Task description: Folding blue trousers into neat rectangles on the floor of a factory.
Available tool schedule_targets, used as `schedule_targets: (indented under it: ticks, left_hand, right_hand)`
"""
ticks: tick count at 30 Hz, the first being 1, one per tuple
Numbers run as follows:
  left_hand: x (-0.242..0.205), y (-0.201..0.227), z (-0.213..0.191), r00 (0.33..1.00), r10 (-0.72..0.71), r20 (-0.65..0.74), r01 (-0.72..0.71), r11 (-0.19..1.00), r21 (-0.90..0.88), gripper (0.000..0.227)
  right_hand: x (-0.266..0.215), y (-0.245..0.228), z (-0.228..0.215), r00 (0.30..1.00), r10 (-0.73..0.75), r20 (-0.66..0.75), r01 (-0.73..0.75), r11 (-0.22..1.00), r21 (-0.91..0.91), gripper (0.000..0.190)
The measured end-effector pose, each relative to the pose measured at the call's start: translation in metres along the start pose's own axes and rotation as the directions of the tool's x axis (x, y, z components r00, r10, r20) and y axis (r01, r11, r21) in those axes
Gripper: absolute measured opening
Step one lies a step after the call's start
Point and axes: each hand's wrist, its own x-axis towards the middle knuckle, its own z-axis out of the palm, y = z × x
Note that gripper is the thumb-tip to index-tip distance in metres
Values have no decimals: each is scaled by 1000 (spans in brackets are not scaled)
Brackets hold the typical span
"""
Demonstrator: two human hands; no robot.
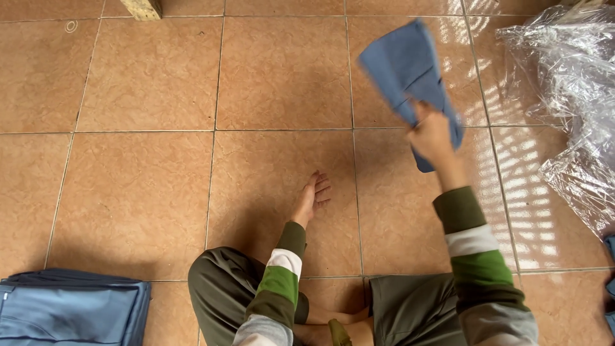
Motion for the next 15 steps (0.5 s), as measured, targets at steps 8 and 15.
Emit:
schedule_targets:
  ticks: [8,15]
  left_hand:
    - [13,-13,-9,996,-63,-63,48,973,-224,98]
    - [51,-63,-58,957,124,-263,59,802,594,97]
  right_hand:
    - [-131,-33,118,900,-247,358,352,898,-264,74]
    - [-230,-11,196,839,77,539,115,943,-314,122]
